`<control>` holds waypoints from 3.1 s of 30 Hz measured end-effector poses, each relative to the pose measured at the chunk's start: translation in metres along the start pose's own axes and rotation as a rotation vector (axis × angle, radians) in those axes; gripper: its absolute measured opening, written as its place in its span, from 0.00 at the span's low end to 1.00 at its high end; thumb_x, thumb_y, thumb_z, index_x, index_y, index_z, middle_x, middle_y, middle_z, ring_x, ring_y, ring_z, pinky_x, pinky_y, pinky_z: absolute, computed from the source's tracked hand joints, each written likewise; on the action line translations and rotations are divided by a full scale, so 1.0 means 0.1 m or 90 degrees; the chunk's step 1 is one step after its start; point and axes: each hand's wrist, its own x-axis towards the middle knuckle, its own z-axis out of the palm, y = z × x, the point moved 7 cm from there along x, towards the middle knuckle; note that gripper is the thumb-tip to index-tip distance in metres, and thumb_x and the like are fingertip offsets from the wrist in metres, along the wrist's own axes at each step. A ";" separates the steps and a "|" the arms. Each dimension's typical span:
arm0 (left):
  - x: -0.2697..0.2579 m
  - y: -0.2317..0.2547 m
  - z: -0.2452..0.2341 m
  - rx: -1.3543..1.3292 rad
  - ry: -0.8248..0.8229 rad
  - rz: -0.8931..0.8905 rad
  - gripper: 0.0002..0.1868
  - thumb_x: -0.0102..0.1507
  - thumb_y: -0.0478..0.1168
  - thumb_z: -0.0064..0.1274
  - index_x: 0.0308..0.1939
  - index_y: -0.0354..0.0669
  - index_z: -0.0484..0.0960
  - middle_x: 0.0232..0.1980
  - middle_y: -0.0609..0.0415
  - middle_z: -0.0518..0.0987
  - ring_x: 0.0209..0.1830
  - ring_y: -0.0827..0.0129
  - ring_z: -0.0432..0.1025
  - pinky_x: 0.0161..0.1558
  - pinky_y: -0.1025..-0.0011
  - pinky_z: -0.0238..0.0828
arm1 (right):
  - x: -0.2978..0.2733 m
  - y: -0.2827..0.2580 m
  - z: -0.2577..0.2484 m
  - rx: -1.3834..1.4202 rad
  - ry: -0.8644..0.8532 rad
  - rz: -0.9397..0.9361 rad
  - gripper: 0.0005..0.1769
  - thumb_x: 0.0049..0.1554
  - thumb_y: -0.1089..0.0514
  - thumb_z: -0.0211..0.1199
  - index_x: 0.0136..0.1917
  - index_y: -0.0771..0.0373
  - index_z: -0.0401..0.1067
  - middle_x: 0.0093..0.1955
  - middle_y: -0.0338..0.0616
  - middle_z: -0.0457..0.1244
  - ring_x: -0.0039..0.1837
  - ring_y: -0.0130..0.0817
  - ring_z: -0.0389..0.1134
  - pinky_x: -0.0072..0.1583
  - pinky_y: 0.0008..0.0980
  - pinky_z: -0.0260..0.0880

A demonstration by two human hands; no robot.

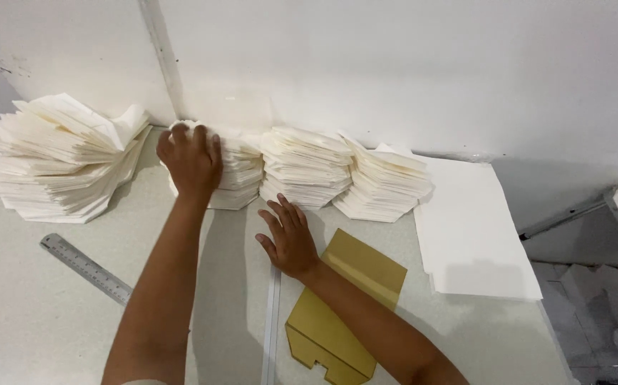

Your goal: A person organizes stacks of paper and then folds a sheet of paper around a cardboard template to create an envelope.

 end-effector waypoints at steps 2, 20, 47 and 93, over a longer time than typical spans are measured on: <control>-0.08 0.03 -0.03 -0.026 -0.017 -0.021 0.22 0.73 0.61 0.39 0.54 0.51 0.76 0.52 0.50 0.69 0.60 0.47 0.62 0.58 0.52 0.54 | -0.03 -0.01 0.00 0.001 0.001 0.001 0.25 0.69 0.44 0.45 0.72 0.59 0.60 0.69 0.55 0.56 0.79 0.59 0.51 0.74 0.61 0.49; -0.62 -1.49 -0.69 -0.089 0.112 -0.290 0.36 0.75 0.62 0.33 0.77 0.39 0.66 0.79 0.40 0.54 0.80 0.42 0.43 0.77 0.41 0.39 | -0.64 0.59 -0.37 -0.008 0.111 0.158 0.21 0.67 0.47 0.49 0.67 0.60 0.66 0.74 0.55 0.53 0.78 0.57 0.47 0.75 0.60 0.49; -1.09 -3.11 0.08 -0.216 0.046 -0.750 0.27 0.75 0.68 0.45 0.63 0.58 0.55 0.68 0.44 0.55 0.62 0.44 0.58 0.51 0.47 0.66 | -0.63 0.64 -0.28 -0.002 0.057 0.193 0.24 0.67 0.45 0.46 0.66 0.64 0.67 0.71 0.55 0.55 0.74 0.55 0.53 0.73 0.57 0.54; -0.46 -3.36 0.07 -0.508 -0.063 -0.584 0.10 0.78 0.54 0.36 0.55 0.57 0.63 0.49 0.58 0.63 0.45 0.66 0.56 0.45 0.65 0.52 | -0.64 0.70 -0.18 -0.046 0.021 0.191 0.18 0.63 0.49 0.57 0.59 0.62 0.72 0.65 0.53 0.59 0.70 0.52 0.57 0.68 0.53 0.61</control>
